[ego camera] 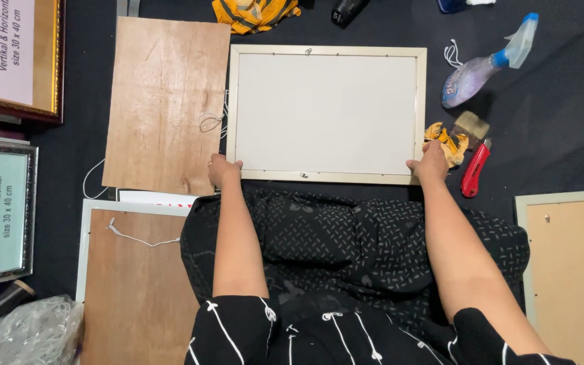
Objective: The person cleans the glass of a picture frame, inserts a white mat and a wooden backing board, and then thoroughly wipes the edges of the frame with a cloth.
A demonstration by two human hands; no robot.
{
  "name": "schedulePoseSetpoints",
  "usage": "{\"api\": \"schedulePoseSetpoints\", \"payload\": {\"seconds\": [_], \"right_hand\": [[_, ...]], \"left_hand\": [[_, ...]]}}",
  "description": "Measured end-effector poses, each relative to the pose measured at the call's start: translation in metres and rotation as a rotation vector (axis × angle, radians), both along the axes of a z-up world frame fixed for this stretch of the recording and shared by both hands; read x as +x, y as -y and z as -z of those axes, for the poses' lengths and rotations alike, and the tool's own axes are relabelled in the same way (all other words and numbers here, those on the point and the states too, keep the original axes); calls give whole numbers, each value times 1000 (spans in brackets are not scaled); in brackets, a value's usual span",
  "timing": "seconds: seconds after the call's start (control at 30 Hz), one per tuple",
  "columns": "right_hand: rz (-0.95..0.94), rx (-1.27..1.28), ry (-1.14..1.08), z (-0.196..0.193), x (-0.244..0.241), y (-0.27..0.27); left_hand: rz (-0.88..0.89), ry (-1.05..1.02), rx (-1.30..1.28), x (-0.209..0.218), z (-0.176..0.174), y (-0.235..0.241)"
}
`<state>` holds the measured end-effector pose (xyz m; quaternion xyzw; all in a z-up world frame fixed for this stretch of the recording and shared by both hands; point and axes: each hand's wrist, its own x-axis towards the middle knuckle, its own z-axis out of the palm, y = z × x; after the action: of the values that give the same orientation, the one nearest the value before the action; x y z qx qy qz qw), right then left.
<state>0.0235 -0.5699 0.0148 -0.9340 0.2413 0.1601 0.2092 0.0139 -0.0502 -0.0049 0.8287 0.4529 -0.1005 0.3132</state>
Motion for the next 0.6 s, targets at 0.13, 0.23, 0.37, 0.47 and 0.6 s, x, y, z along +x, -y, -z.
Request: {"api": "schedulePoseSetpoints", "payload": {"seconds": [0.13,0.23,0.37,0.47,0.6], "right_hand": [[-12,14,4,-2,0,0],[-32,24,-22,1,3,1],[-21,35,-18,10,2,6],[-21,30,-17,9,1,6],[-2,52,-23,-2,2,0]], "left_hand": [[25,-23,7,-1,-4,2],[25,-23,15,1,2,1],[39,-13,24,0,9,0],[23,-9,5,0,7,1],[14,-17,3,1,16,1]]}}
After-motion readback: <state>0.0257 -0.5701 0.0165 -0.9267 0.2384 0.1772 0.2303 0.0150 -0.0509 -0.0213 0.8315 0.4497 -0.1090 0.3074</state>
